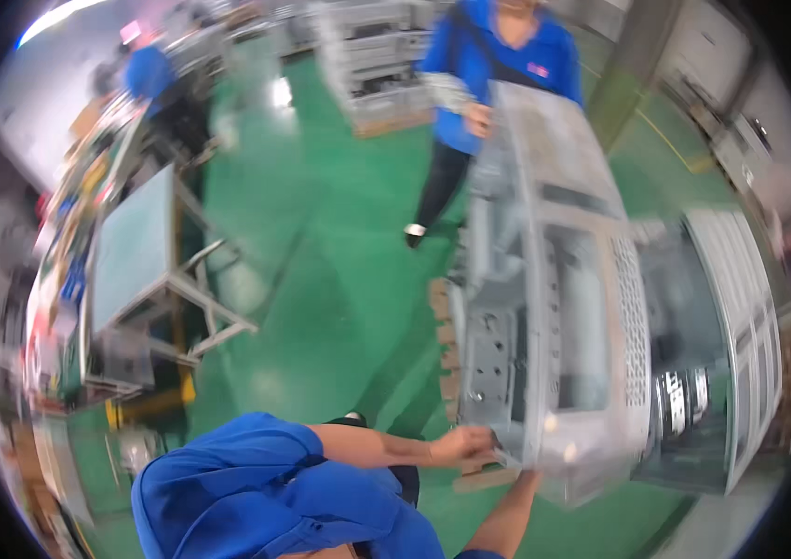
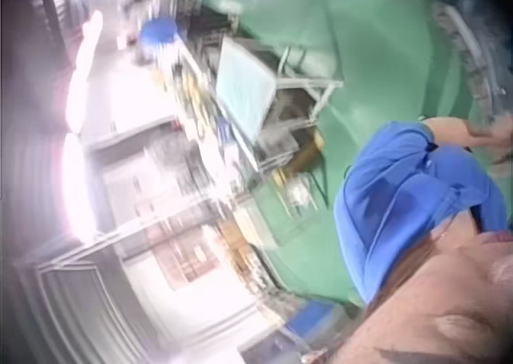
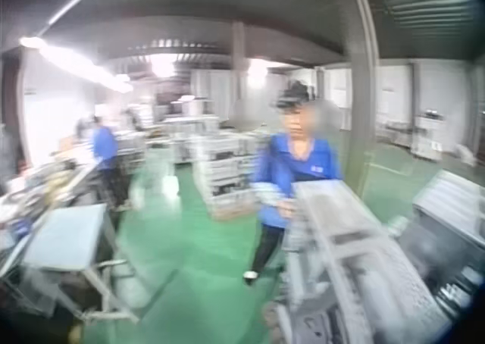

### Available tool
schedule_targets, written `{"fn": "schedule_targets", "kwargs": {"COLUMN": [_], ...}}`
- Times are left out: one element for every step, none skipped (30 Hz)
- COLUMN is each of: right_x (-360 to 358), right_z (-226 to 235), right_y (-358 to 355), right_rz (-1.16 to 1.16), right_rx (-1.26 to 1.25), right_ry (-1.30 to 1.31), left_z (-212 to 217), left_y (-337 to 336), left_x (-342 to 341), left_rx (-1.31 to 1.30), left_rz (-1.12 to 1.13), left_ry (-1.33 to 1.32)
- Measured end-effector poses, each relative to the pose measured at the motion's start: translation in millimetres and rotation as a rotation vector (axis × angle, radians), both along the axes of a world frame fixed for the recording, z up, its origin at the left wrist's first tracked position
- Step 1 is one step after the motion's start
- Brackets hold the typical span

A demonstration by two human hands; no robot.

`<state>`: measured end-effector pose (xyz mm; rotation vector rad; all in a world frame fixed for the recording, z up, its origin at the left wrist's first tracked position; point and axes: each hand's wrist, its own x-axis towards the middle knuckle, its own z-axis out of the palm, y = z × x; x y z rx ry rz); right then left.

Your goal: Moving metal chassis parts and applying pink tape strips to seal or mark the seams of a metal enclosure.

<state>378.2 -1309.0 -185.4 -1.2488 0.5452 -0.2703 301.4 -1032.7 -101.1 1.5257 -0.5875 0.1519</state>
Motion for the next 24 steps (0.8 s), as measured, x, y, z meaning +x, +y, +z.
{"fn": "schedule_targets", "kwargs": {"right_x": [0.5, 2.8, 8.8, 10.8, 10.5, 10.6, 10.2, 6.1, 6.1, 1.0, -4.0, -10.3, -16.3, -23.8, -29.6, -36.6, -46.0, -56.2, -64.6, -72.2, -86.0, -99.4, -113.2, -123.6], "right_z": [4.0, 12.2, 22.3, 32.3, 40.9, 50.8, 59.6, 65.4, 75.7, 81.2, 90.6, 99.6, 108.0, 118.2, 127.8, 137.2, 147.2, 156.1, 165.7, 177.9, 185.2, 191.3, 197.3, 202.9], "right_y": [1.1, 6.6, 15.8, 23.8, 31.1, 42.8, 56.1, 63.1, 77.7, 92.6, 108.2, 120.6, 134.1, 146.6, 158.5, 175.4, 191.7, 206.1, 226.3, 247.5, 261.6, 272.2, 291.5, 303.1], "right_rz": [0.024, 0.044, 0.074, 0.090, 0.110, 0.139, 0.175, 0.207, 0.238, 0.273, 0.298, 0.308, 0.334, 0.355, 0.394, 0.432, 0.459, 0.489, 0.516, 0.569, 0.591, 0.615, 0.634, 0.665], "right_rx": [-0.031, -0.062, -0.098, -0.136, -0.186, -0.241, -0.307, -0.355, -0.402, -0.446, -0.499, -0.550, -0.608, -0.685, -0.779, -0.881, -0.999, -1.139, -1.287, -1.448, -1.577, -1.677, -1.750, -1.801], "right_ry": [0.028, 0.054, 0.067, 0.073, 0.085, 0.100, 0.109, 0.119, 0.113, 0.113, 0.101, 0.084, 0.072, 0.061, 0.051, 0.042, 0.027, 0.019, 0.009, 0.002, 0.024, 0.047, 0.070, 0.095], "left_z": [4.9, 9.7, 12.9, 17.8, 25.2, 33.7, 42.1, 32.3, 36.5, 40.0, 45.2, 51.3, 59.6, 69.5, 82.6, 96.4, 112.3, 124.3, 131.0, 137.6, 127.1, 103.2, 80.4, 59.1], "left_y": [-2.5, -2.8, -5.3, -3.8, 3.5, 7.8, 13.1, 7.0, 13.6, 20.3, 27.5, 35.8, 45.1, 53.7, 61.2, 70.8, 82.8, 95.4, 115.5, 143.0, 168.3, 188.4, 204.6, 217.0], "left_x": [-6.6, -13.4, -13.5, -7.7, -4.4, -6.4, -12.1, -19.6, -16.5, -15.3, -14.6, -13.4, -13.5, -14.0, -13.7, -14.7, -18.0, -24.7, -35.7, -52.0, -70.5, -90.1, -109.6, -127.9], "left_rx": [-0.019, -0.050, -0.077, -0.103, -0.083, -0.079, -0.073, -0.119, -0.151, -0.183, -0.197, -0.184, -0.170, -0.163, -0.144, -0.083, -0.029, 0.018, -0.013, -0.056, 0.005, 0.070, 0.178, 0.286], "left_rz": [0.095, 0.133, 0.172, 0.201, 0.212, 0.211, 0.199, 0.250, 0.291, 0.330, 0.392, 0.397, 0.400, 0.401, 0.417, 0.412, 0.386, 0.351, 0.548, 0.750, 0.704, 0.647, 0.620, 0.593], "left_ry": [-0.070, -0.104, -0.158, -0.219, -0.204, -0.173, -0.136, -0.139, -0.154, -0.170, -0.192, -0.225, -0.256, -0.280, -0.334, -0.318, -0.307, -0.295, -0.379, -0.455, -0.334, -0.222, -0.161, -0.103]}}
